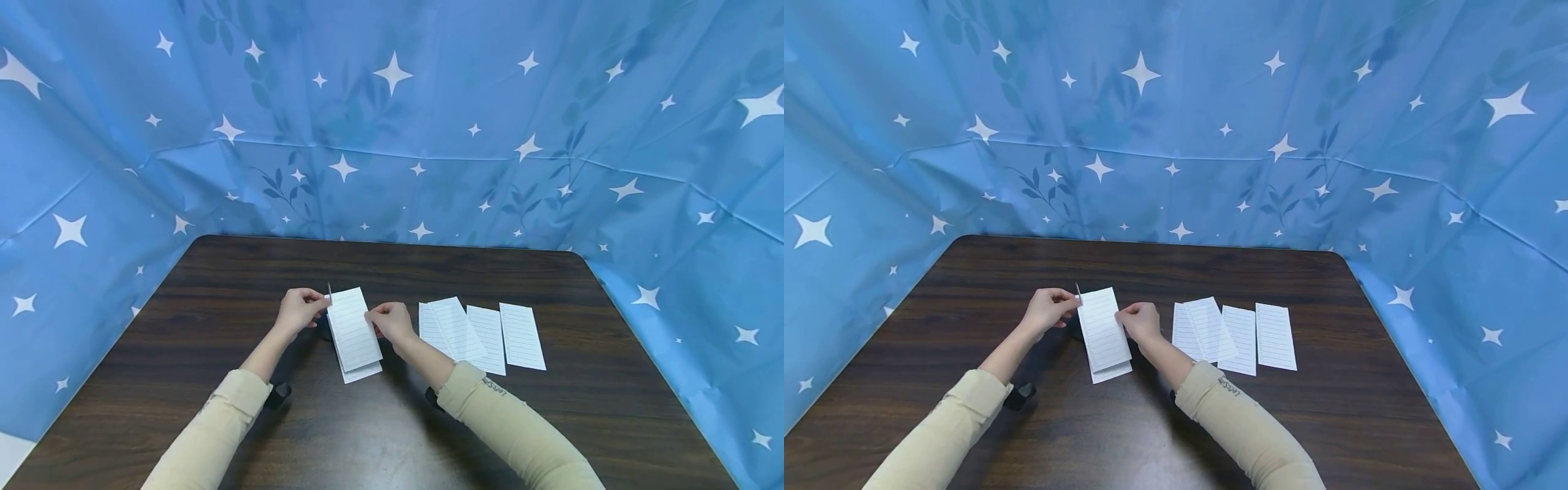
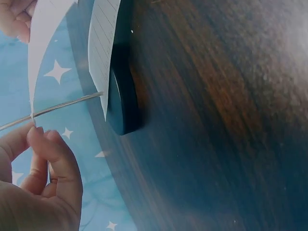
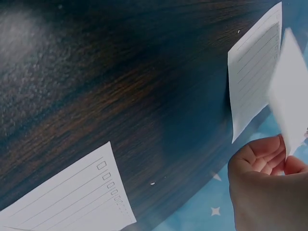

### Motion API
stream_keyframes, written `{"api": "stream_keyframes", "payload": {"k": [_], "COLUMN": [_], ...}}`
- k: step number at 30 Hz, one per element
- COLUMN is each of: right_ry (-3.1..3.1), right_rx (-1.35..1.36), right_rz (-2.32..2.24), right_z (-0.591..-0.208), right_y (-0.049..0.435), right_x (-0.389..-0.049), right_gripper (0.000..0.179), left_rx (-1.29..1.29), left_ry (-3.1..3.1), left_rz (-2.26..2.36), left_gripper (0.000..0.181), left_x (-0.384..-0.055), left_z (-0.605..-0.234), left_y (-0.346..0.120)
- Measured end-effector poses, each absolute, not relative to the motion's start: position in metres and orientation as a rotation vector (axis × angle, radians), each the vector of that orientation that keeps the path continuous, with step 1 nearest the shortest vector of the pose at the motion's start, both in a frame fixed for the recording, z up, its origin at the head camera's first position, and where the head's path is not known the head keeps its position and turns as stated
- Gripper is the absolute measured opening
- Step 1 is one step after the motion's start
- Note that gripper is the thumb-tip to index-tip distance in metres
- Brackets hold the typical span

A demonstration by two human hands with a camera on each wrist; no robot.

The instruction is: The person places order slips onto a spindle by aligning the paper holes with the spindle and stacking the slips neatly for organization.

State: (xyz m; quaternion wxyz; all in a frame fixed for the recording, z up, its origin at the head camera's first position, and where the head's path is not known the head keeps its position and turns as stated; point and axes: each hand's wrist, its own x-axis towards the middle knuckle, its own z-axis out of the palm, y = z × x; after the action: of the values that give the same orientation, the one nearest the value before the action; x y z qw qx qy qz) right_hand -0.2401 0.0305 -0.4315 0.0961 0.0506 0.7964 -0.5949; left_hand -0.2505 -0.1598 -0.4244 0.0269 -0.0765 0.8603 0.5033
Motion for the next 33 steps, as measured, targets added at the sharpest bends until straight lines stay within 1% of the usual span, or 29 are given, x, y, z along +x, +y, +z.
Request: {"api": "stream_keyframes", "payload": {"k": [12,25,33], "right_ry": [2.383,2.503,2.596], "right_rx": [0.086,-0.123,-0.221], "right_rz": [-1.618,-1.462,-1.344], "right_z": [-0.437,-0.446,-0.450], "right_y": [0.034,0.037,0.038], "right_x": [-0.240,-0.245,-0.248], "right_gripper": [0.015,0.013,0.015], "left_rx": [-0.012,0.026,0.050], "left_ry": [2.715,2.735,2.745], "left_rz": [1.237,1.137,1.040], "left_gripper": [0.021,0.017,0.016], "left_x": [-0.258,-0.261,-0.262], "left_z": [-0.425,-0.433,-0.434], "left_y": [-0.165,-0.164,-0.164]}}
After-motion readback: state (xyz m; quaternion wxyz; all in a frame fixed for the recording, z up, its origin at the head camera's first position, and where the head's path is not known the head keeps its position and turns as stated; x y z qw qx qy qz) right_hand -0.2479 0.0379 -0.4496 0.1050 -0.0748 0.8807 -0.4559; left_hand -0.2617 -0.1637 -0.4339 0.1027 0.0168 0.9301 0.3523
